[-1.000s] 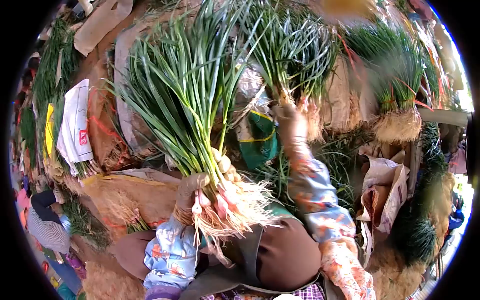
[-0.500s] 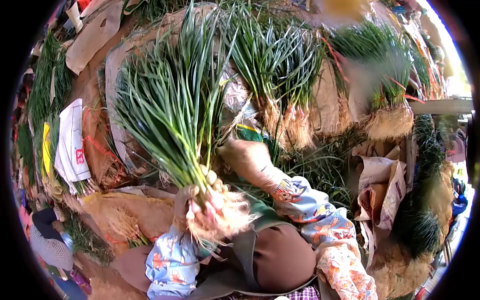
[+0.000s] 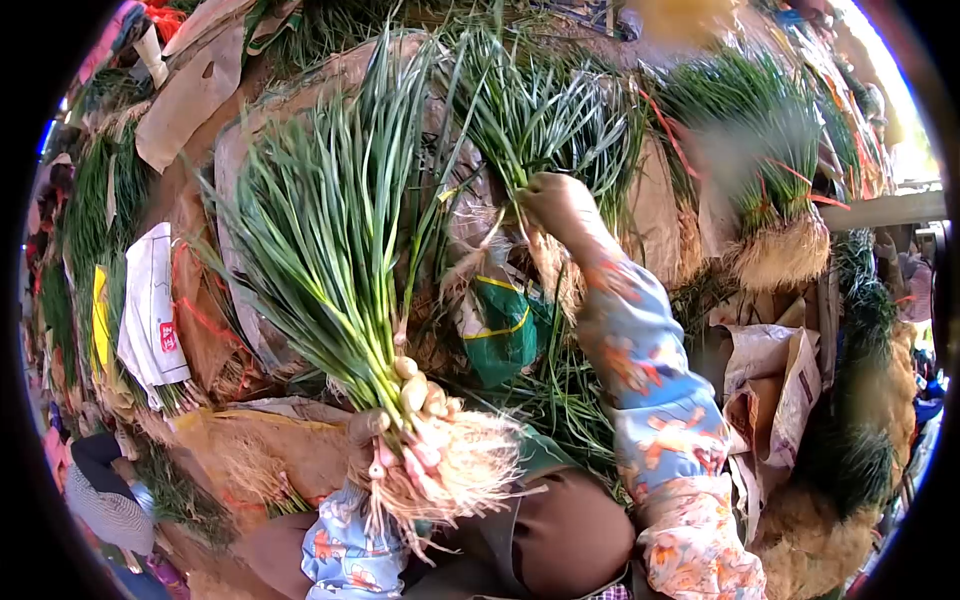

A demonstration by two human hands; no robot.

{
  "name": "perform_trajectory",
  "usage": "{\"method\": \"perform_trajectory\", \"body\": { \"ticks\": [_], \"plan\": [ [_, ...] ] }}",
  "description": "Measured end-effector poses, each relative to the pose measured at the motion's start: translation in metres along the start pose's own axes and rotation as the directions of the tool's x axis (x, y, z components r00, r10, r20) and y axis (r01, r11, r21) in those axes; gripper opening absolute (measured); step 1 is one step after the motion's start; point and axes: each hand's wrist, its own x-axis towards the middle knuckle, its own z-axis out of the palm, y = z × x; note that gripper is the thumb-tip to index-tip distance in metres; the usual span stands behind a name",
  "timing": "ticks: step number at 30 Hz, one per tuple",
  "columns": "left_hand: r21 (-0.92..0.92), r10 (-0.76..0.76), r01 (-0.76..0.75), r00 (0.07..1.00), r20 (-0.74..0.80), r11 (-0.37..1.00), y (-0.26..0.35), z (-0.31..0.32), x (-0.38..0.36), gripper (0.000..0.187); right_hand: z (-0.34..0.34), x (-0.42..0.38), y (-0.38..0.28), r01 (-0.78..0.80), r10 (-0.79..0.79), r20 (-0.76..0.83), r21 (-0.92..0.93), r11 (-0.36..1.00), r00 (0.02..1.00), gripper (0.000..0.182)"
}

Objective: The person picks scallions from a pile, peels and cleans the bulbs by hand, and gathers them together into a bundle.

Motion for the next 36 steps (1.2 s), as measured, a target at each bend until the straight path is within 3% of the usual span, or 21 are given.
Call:
{"method": "perform_trajectory", "body": {
  "ticks": [1, 3, 4, 5, 6, 8, 9, 10, 13, 16, 17, 18, 19, 21, 23, 24, 25, 27, 29, 31, 36],
  "plan": [
    [0.016, -0.009, 0.010, 0.999, -0.046, 1.000, -0.002, 0.002, -0.002, 0.048, 0.000, -0.016, 0.000, -0.071, 0.032, 0.109, 0.371, 0.926, 0.994, 0.016],
    [0.209, -0.122, 0.162, 0.973, -0.195, 0.964, 0.002, -0.011, -0.005, 0.047, 0.017, -0.051, -0.006, 0.354, -0.334, -0.115, 0.311, 0.882, 0.935, 0.018],
    [0.284, -0.176, 0.252, 0.947, -0.267, 0.925, 0.004, -0.018, -0.007, 0.047, 0.035, -0.070, -0.018, 0.693, -0.728, -0.230, -0.225, 0.685, 0.646, 0.023],
    [0.272, -0.155, 0.239, 0.942, -0.297, 0.932, -0.005, -0.016, -0.006, 0.046, 0.040, -0.100, -0.048, 0.389, -0.353, -0.162, 0.380, 0.839, 0.921, 0.018],
    [0.263, -0.130, 0.224, 0.935, -0.331, 0.939, -0.013, -0.015, -0.005, 0.045, 0.041, -0.120, -0.077, -0.122, -0.013, 0.163, 0.789, 0.602, 0.987, 0.016],
    [0.231, -0.218, 0.326, 0.893, -0.394, 0.917, -0.009, -0.028, -0.012, 0.044, 0.045, -0.116, -0.092, -0.608, 0.012, 0.613, 0.781, 0.140, 0.790, 0.018],
    [0.216, -0.195, 0.294, 0.902, -0.386, 0.931, -0.007, -0.024, -0.013, 0.045, 0.040, -0.111, -0.087, -0.508, -0.083, 0.541, 0.824, 0.250, 0.837, 0.017],
    [0.205, -0.177, 0.267, 0.910, -0.375, 0.942, -0.005, -0.020, -0.013, 0.045, 0.050, -0.105, -0.083, -0.441, -0.262, 0.408, 0.894, -0.083, 0.875, 0.019],
    [0.170, -0.156, 0.242, 0.901, -0.404, 0.955, -0.004, -0.009, -0.012, 0.049, 0.050, -0.101, -0.089, -0.623, -0.412, 0.485, 0.707, -0.334, 0.771, 0.016],
    [0.147, -0.183, 0.248, 0.917, -0.355, 0.958, -0.006, -0.022, -0.010, 0.047, 0.045, -0.103, -0.099, -0.372, -0.036, 0.402, 0.874, 0.312, 0.915, 0.017],
    [0.149, -0.195, 0.262, 0.913, -0.358, 0.953, -0.005, -0.026, -0.012, 0.045, 0.057, -0.107, -0.096, 0.166, -0.093, -0.145, 0.660, 0.733, 0.985, 0.014],
    [0.149, -0.211, 0.280, 0.908, -0.362, 0.948, -0.005, -0.026, -0.013, 0.044, 0.065, -0.115, -0.093, 0.138, -0.006, -0.187, 0.705, 0.696, 0.982, 0.011],
    [0.100, -0.162, 0.206, 0.929, -0.333, 0.973, -0.008, -0.015, -0.011, 0.042, 0.073, -0.110, -0.085, 0.295, -0.105, -0.410, 0.432, 0.852, 0.906, 0.012],
    [0.050, -0.160, 0.167, 0.978, -0.132, 0.985, -0.005, -0.013, -0.014, 0.042, 0.104, -0.087, -0.026, -0.127, 0.300, -0.232, 0.555, 0.822, 0.926, 0.021],
    [0.045, -0.053, 0.057, 0.995, -0.086, 0.997, -0.003, 0.001, -0.015, 0.041, 0.081, -0.096, 0.016, -0.211, 0.283, -0.208, 0.312, 0.926, 0.936, 0.015],
    [0.043, -0.064, 0.067, 0.996, -0.070, 0.997, 0.000, -0.005, -0.017, 0.045, 0.079, -0.104, 0.023, -0.062, 0.095, 0.245, -0.138, 0.988, 0.965, 0.011],
    [0.037, -0.080, 0.085, 0.989, -0.124, 0.996, 0.001, -0.008, -0.018, 0.051, 0.078, -0.112, 0.030, 0.377, -0.116, 0.638, -0.289, 0.880, 0.761, 0.011],
    [0.004, -0.127, 0.132, 0.965, -0.229, 0.991, 0.001, -0.014, -0.016, 0.067, 0.123, -0.123, 0.066, 0.741, -0.378, 0.781, -0.156, 0.654, 0.498, 0.020],
    [0.008, -0.115, 0.119, 0.973, -0.202, 0.993, -0.006, -0.014, -0.014, 0.069, 0.065, -0.093, 0.023, 0.284, -0.112, 0.514, -0.269, 0.920, 0.850, 0.024],
    [-0.017, -0.056, 0.055, 0.997, -0.046, 0.998, -0.010, -0.012, -0.015, 0.070, 0.031, -0.053, -0.007, -0.149, 0.149, 0.076, -0.005, 0.989, 0.986, 0.022],
    [0.039, 0.036, -0.033, 0.997, -0.074, 0.999, 0.000, 0.006, -0.004, 0.072, 0.075, 0.034, 0.000, -0.209, 0.192, -0.085, -0.297, 0.932, 0.978, 0.020]
  ]
}}
